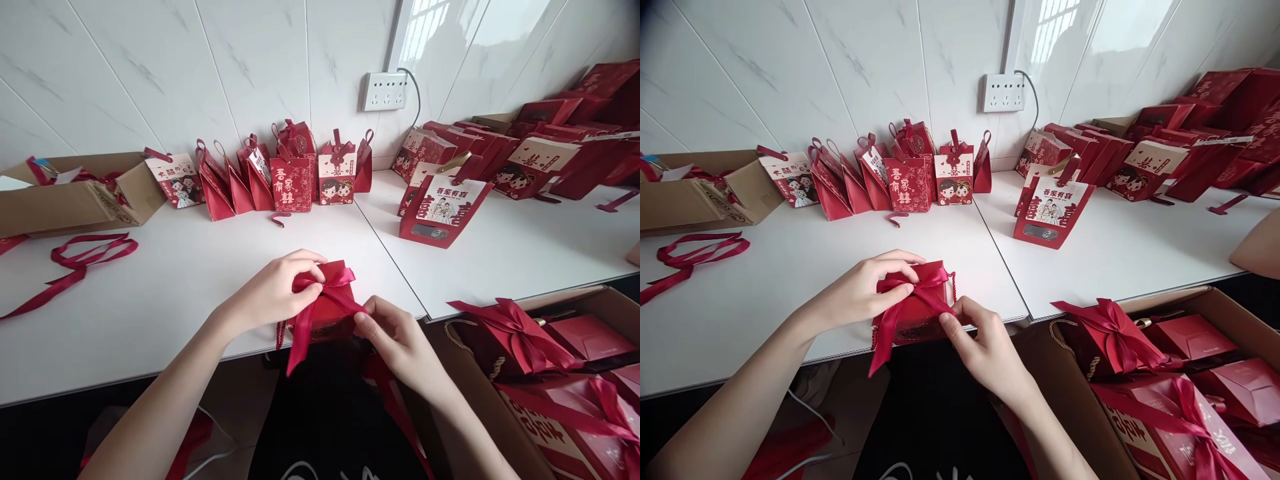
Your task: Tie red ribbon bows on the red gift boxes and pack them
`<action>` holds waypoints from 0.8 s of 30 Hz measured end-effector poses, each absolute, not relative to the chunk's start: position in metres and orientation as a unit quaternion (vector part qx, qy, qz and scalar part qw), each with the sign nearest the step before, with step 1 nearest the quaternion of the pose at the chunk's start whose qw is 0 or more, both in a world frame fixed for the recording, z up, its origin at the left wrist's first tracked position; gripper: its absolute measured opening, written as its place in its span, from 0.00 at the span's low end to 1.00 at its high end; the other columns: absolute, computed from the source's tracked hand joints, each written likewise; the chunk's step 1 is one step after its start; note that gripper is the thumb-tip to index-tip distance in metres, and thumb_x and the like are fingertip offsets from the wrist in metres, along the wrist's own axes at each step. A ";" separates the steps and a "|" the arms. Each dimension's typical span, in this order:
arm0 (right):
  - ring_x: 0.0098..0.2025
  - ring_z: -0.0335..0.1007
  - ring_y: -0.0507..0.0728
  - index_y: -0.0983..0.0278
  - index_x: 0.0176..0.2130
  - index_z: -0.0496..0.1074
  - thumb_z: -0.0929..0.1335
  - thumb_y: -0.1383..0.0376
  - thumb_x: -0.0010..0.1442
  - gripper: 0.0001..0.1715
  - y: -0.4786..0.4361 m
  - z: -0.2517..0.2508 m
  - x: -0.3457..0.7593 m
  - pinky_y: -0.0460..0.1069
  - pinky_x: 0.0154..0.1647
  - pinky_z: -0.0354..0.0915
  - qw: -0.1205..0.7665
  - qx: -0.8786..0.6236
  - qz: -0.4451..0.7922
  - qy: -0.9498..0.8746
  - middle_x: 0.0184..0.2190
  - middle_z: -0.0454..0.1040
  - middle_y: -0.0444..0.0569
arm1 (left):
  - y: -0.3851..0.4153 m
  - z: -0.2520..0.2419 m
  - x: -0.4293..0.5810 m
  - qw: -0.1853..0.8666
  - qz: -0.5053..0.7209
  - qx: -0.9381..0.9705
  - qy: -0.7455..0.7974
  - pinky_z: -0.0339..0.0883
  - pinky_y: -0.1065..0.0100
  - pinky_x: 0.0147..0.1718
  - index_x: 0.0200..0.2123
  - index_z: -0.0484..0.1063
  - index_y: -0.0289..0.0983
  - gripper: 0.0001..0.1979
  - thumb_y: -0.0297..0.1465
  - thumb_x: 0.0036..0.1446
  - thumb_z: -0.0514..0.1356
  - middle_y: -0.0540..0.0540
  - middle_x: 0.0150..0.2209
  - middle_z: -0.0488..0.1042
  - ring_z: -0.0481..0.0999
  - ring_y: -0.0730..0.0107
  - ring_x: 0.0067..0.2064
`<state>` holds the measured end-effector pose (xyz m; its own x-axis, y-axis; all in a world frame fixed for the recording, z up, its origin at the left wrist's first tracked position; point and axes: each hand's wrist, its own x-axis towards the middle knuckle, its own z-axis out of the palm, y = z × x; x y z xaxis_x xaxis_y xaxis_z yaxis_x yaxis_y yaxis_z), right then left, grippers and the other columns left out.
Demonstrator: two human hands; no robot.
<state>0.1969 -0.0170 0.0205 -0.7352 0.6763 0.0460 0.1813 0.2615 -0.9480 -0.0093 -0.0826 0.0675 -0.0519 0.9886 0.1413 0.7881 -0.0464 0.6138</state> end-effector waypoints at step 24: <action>0.21 0.53 0.49 0.63 0.21 0.59 0.60 0.55 0.63 0.23 -0.038 0.018 0.196 0.45 0.20 0.53 0.201 -0.283 0.593 -0.727 0.21 0.63 0.43 | -0.084 0.052 0.007 0.130 0.352 0.610 0.697 0.69 0.59 0.50 0.26 0.70 0.38 0.09 0.35 0.56 0.59 0.44 0.48 0.74 0.75 0.60 0.49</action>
<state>0.1963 -0.0381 0.0184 -0.7595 0.6490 -0.0439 0.1732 0.1368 -0.9753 0.0069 -0.0844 0.0518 -0.2207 0.9431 0.2486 0.7596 0.0063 0.6504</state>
